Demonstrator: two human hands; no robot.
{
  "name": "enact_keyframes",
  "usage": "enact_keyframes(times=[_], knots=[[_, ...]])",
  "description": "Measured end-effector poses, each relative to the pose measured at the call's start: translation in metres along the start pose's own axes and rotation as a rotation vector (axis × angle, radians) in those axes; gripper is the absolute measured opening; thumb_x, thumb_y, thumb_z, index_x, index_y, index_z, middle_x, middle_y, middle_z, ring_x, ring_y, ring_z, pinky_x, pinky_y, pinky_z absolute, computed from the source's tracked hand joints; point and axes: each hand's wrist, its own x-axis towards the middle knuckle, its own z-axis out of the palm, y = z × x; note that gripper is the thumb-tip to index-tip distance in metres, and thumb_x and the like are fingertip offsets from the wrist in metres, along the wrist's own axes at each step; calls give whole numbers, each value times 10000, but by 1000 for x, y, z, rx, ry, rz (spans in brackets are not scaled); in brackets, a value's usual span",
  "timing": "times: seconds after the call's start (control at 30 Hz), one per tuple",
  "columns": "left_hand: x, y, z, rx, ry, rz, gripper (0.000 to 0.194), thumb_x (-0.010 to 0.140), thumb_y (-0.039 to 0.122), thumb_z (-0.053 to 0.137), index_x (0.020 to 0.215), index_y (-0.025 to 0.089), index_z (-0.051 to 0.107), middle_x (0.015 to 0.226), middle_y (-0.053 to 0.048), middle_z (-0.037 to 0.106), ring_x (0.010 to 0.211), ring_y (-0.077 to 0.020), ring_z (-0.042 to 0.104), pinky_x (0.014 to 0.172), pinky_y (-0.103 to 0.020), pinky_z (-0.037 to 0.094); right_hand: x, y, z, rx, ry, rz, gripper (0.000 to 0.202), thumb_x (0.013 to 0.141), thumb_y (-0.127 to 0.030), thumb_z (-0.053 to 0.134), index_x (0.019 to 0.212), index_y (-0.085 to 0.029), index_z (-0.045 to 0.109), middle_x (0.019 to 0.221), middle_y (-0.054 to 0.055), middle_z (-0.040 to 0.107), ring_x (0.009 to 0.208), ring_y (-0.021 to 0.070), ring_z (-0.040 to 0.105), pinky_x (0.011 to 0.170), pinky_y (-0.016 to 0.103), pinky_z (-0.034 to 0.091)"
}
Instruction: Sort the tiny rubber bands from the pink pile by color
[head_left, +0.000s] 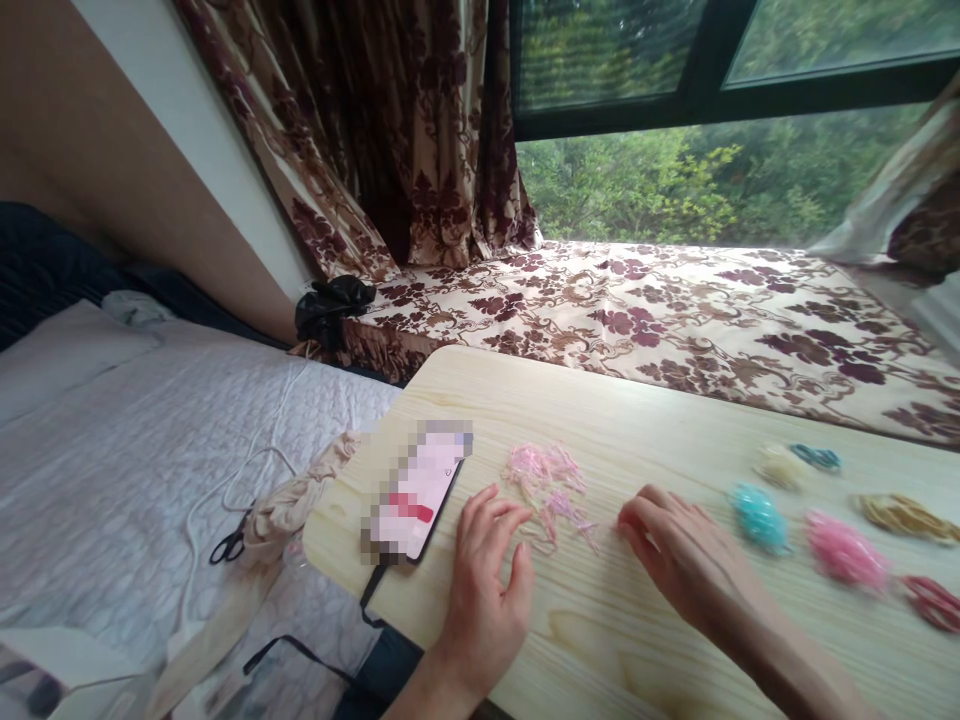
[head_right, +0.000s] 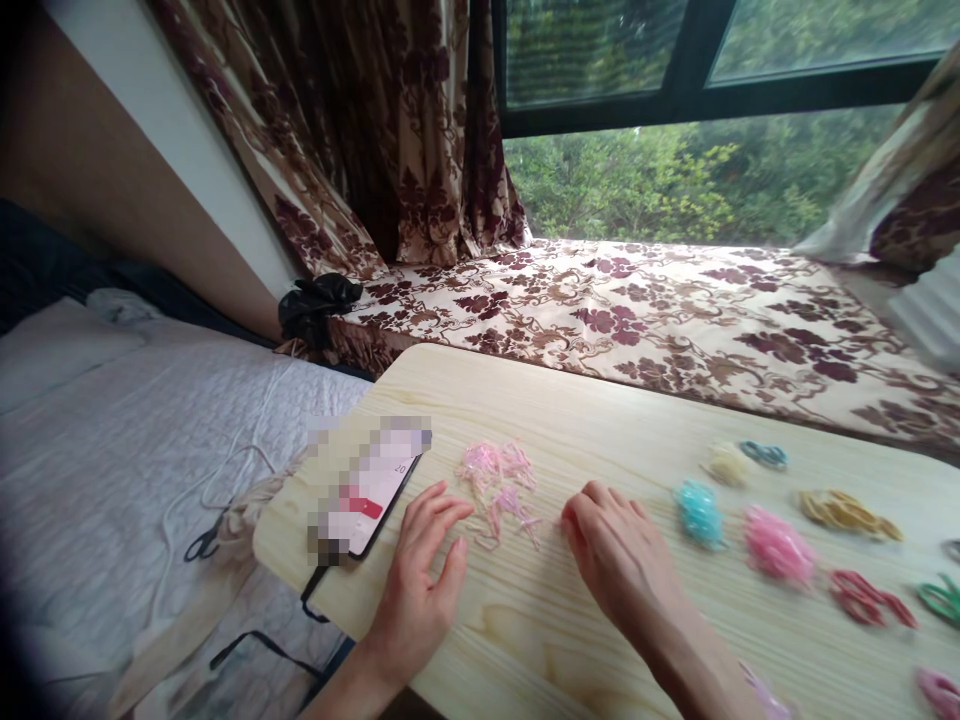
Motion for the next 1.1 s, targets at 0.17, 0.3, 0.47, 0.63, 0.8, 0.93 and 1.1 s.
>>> enact_keyframes(times=[0.17, 0.3, 0.47, 0.63, 0.8, 0.93, 1.1], knots=[[-2, -4, 2, 12, 6, 15, 318, 916, 101, 449, 1173, 229, 588, 1160, -91, 640, 1293, -262, 489, 1058, -517, 468, -33, 12, -5, 30, 76, 15, 277, 923, -328, 423, 756, -235, 624, 804, 40, 642, 760, 192, 630, 694, 346, 467], [-4, -9, 4, 35, 9, 24, 300, 913, 126, 472, 1159, 231, 607, 1169, -87, 648, 1282, -269, 507, 1037, -510, 491, -70, 42, -16, 85, 260, 44, 285, 934, -425, 452, 791, -259, 633, 813, 25, 653, 723, 164, 645, 667, 309, 502], [-5, -12, 5, 57, 9, 41, 265, 918, 163, 493, 1140, 229, 620, 1160, -85, 660, 1262, -270, 526, 1022, -493, 505, -109, 97, -40, 12, 431, 250, 332, 855, -523, 473, 744, -260, 642, 818, 68, 686, 712, 232, 675, 609, 361, 516], [-4, -12, 6, 74, 16, 58, 252, 925, 179, 486, 1134, 238, 615, 1150, -72, 667, 1252, -266, 534, 1010, -490, 510, -110, 124, -56, -4, 421, 482, 349, 768, -530, 461, 749, -252, 670, 815, 87, 683, 705, 265, 662, 628, 413, 500], [-5, -15, 7, 98, 29, 71, 250, 922, 191, 497, 1133, 235, 623, 1149, -74, 667, 1239, -267, 547, 998, -485, 519, -89, 126, -52, -31, 408, 513, 341, 752, -487, 435, 700, -245, 671, 799, 92, 668, 712, 259, 641, 636, 402, 483], [-5, -15, 7, 96, 35, 62, 250, 922, 194, 494, 1131, 226, 627, 1140, -83, 668, 1233, -272, 552, 997, -483, 520, -84, 123, -53, -35, 400, 510, 342, 755, -483, 437, 718, -252, 686, 831, 86, 682, 723, 253, 648, 636, 390, 486], [-5, -13, 6, 68, 22, 50, 253, 923, 186, 493, 1135, 234, 623, 1143, -79, 667, 1244, -272, 543, 1004, -488, 515, -103, 115, -66, -52, 424, 505, 366, 794, -535, 444, 800, -258, 683, 900, 103, 680, 777, 290, 665, 648, 432, 500]])
